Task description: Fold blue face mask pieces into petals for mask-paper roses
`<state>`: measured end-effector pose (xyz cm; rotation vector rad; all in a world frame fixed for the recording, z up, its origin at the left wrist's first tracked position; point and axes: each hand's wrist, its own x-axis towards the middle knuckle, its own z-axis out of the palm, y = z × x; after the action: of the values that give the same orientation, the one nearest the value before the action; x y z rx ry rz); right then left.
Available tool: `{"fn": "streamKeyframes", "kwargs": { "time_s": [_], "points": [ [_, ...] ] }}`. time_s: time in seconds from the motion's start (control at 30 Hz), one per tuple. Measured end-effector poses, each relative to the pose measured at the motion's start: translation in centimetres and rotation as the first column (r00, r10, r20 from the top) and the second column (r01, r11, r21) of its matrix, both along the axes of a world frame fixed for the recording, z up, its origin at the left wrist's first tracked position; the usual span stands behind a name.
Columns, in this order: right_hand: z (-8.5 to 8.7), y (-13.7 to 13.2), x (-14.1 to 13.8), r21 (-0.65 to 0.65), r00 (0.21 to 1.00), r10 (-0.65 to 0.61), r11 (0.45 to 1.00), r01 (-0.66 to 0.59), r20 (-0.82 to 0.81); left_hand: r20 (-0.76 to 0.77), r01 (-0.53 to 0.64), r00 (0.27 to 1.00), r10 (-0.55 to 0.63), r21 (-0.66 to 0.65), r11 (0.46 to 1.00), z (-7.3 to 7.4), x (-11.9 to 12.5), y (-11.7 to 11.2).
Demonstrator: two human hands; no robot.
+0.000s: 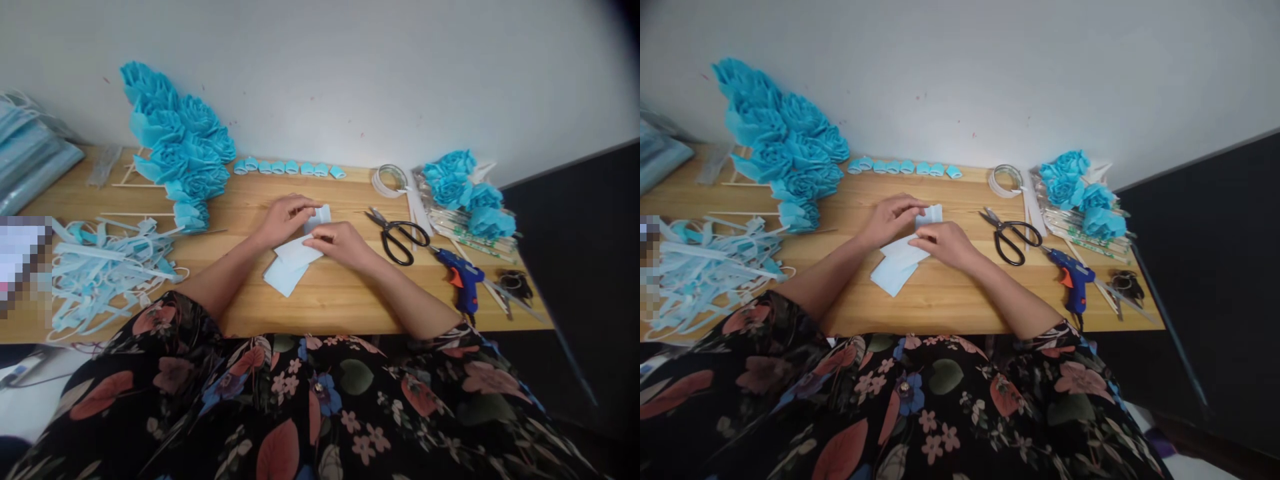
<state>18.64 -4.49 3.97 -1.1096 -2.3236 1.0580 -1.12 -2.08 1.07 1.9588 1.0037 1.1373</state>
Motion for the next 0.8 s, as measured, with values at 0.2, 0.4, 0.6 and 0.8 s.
{"fn": "streamKeyframes", "kwargs": {
  "time_s": [0.2,0.4,0.6,0.8],
  "points": [
    [0.6,0.8,1.0,-0.017,0.969,-0.233,0.973,0.232,-0.078,0.076,0.068,0.995,-0.06,-0.102,0.993,1.4,0.0,-0.7],
    [1.2,1.0,1.1,-0.038,0.947,-0.272,0.962,0.27,-0.17,0.17,-0.022,0.984,0.05,-0.157,0.987,0.8,0.6,-0.5],
    [0.6,1.8,1.5,-0.146,0.881,-0.362,0.932,0.332,-0.303,0.353,-0.037,0.929,0.113,-0.216,0.976,0.5,0.3,-0.1],
    [0.3,3.5,2.7,-0.304,0.72,-0.525,0.851,0.429,-0.454,0.288,-0.03,0.954,0.083,-0.186,0.982,-0.5,0.2,0.5]
  ]
}}
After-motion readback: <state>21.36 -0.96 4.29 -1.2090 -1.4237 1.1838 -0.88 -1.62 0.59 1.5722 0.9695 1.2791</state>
